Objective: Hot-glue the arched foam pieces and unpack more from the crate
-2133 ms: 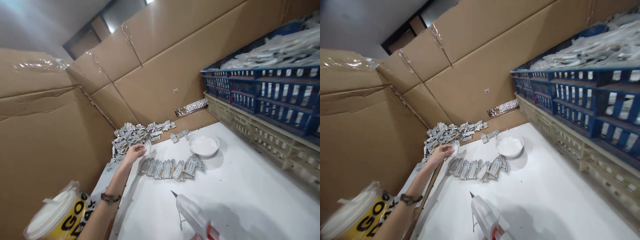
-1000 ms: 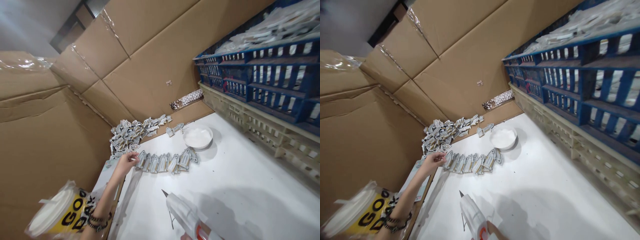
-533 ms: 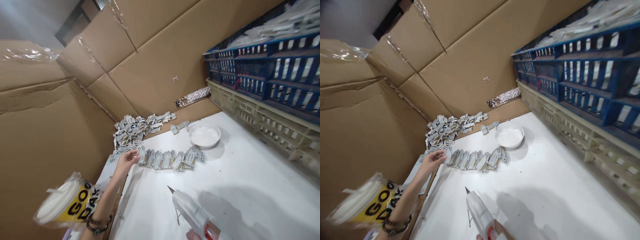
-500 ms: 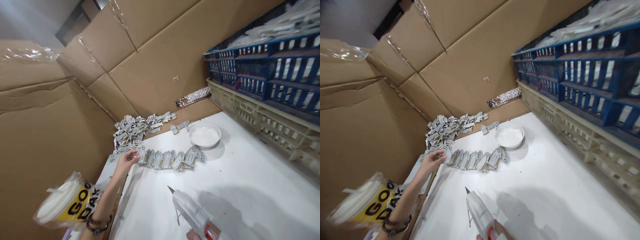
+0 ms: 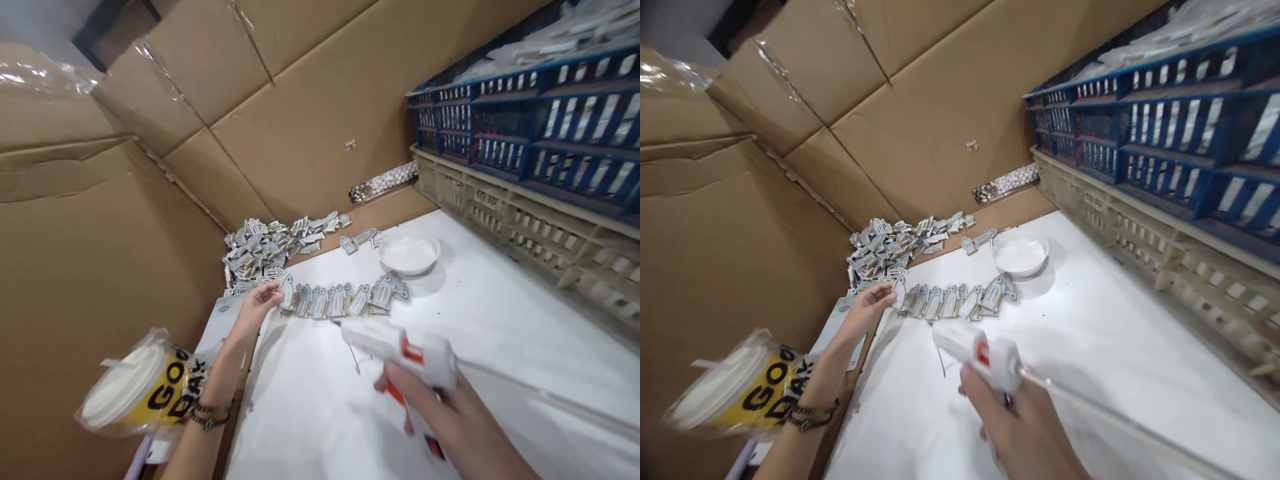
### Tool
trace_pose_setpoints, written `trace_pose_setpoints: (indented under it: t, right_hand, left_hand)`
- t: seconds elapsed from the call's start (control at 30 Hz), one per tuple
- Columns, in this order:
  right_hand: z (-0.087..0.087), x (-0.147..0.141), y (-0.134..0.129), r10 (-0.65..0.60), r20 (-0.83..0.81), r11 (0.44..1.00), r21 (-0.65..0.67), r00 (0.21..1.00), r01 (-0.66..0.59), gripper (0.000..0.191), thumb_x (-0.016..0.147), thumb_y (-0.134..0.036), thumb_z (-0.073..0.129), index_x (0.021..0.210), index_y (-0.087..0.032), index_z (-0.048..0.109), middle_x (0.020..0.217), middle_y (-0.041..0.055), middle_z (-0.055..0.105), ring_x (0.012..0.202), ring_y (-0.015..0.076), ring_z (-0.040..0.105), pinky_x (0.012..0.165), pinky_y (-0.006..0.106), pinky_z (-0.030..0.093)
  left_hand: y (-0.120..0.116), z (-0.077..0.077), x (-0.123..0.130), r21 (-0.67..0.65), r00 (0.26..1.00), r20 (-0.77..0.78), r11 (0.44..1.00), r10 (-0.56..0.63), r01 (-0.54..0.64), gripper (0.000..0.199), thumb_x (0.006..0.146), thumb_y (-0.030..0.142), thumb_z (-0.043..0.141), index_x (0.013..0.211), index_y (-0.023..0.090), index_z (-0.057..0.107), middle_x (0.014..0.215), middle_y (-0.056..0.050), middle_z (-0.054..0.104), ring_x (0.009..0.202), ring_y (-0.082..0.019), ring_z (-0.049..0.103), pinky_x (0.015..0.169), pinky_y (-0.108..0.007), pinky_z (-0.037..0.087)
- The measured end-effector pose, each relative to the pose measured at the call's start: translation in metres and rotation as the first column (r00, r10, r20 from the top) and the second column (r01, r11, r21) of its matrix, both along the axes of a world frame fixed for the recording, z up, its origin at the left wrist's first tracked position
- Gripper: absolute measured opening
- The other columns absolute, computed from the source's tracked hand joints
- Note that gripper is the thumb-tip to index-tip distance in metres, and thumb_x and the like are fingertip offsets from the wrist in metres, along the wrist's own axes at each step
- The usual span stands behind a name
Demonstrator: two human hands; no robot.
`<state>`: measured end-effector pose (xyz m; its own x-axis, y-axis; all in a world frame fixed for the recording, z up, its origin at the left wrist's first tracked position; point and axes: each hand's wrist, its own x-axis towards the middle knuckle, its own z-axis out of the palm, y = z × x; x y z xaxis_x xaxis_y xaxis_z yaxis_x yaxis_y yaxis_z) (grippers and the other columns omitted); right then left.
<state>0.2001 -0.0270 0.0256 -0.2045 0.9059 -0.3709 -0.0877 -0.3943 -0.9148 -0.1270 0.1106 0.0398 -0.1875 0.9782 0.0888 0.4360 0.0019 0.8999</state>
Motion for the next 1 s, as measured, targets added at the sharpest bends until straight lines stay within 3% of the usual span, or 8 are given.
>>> trace_pose_setpoints:
  t: [0.13,0.2,0.3,0.43,0.63,0.83,1.0]
  right_hand:
    - [0.016,-0.024,0.044,0.070,0.008,0.993,0.091,0.997,-0.071,0.035,0.081,-0.054,0.056,0.076,-0.020,0.064,0.070,0.0003,0.064,0.048,0.0104,0.052,0.045,0.022,0.043]
    - [0.010,-0.044,0.061,0.079,-0.021,0.980,0.187,0.997,-0.074,0.033,0.079,-0.049,0.056,0.068,-0.019,0.062,0.065,-0.0006,0.061,0.042,0.0085,0.047,0.044,0.023,0.043]
    - [-0.009,-0.073,0.077,0.069,-0.078,0.977,0.206,0.995,-0.052,0.025,0.077,-0.038,0.055,0.061,-0.018,0.057,0.059,-0.0007,0.057,0.038,0.0081,0.043,0.041,0.023,0.039]
    - [-0.029,-0.093,0.082,0.055,-0.139,0.982,0.185,0.989,-0.029,0.017,0.072,-0.030,0.051,0.060,-0.019,0.056,0.061,-0.0004,0.056,0.044,0.0102,0.047,0.042,0.022,0.042]
    - [-0.043,-0.098,0.084,0.077,-0.228,0.989,0.143,0.971,-0.045,0.014,0.070,-0.031,0.051,0.066,-0.020,0.058,0.074,0.0015,0.061,0.060,0.0139,0.054,0.044,0.022,0.047]
    - [-0.052,-0.103,0.086,0.131,-0.155,0.979,0.175,0.979,-0.104,0.027,0.077,-0.038,0.053,0.062,-0.018,0.062,0.070,0.0019,0.063,0.051,0.0119,0.052,0.048,0.024,0.048]
    - [-0.056,-0.104,0.086,0.141,-0.101,0.969,0.218,0.985,-0.117,0.034,0.083,-0.046,0.051,0.067,-0.019,0.065,0.075,0.0022,0.067,0.058,0.0127,0.058,0.050,0.021,0.045]
  left_hand:
    - [0.001,-0.012,-0.005,0.021,0.994,0.111,1.000,-0.019,0.017,0.049,0.048,0.042,0.089,0.088,0.019,0.074,0.080,-0.004,0.070,0.073,-0.015,0.061,0.069,-0.025,0.050]
    - [0.002,-0.015,-0.004,0.031,0.987,0.156,0.999,-0.025,0.020,0.049,0.048,0.041,0.090,0.088,0.019,0.074,0.082,-0.004,0.071,0.073,-0.015,0.061,0.069,-0.025,0.050]
    - [0.004,-0.017,-0.001,0.047,0.977,0.212,0.999,-0.027,0.017,0.049,0.046,0.039,0.091,0.088,0.019,0.074,0.083,-0.003,0.071,0.074,-0.015,0.061,0.069,-0.024,0.049]
    - [0.008,-0.020,0.000,0.063,0.965,0.261,0.998,-0.017,0.001,0.049,0.044,0.039,0.092,0.085,0.020,0.075,0.082,-0.003,0.071,0.075,-0.015,0.061,0.068,-0.023,0.049]
    - [0.009,-0.023,0.003,0.048,0.950,0.311,0.999,0.001,-0.017,0.047,0.039,0.037,0.093,0.080,0.021,0.075,0.075,0.000,0.069,0.070,-0.012,0.059,0.065,-0.020,0.047]
    - [0.008,-0.022,0.007,0.033,0.939,0.343,0.999,0.003,-0.016,0.048,0.041,0.034,0.093,0.083,0.021,0.075,0.072,0.002,0.066,0.066,-0.010,0.057,0.062,-0.019,0.046]
    - [0.005,-0.021,0.009,0.044,0.937,0.349,0.999,-0.006,-0.010,0.047,0.042,0.033,0.092,0.084,0.021,0.074,0.075,0.002,0.066,0.068,-0.010,0.057,0.064,-0.018,0.046]
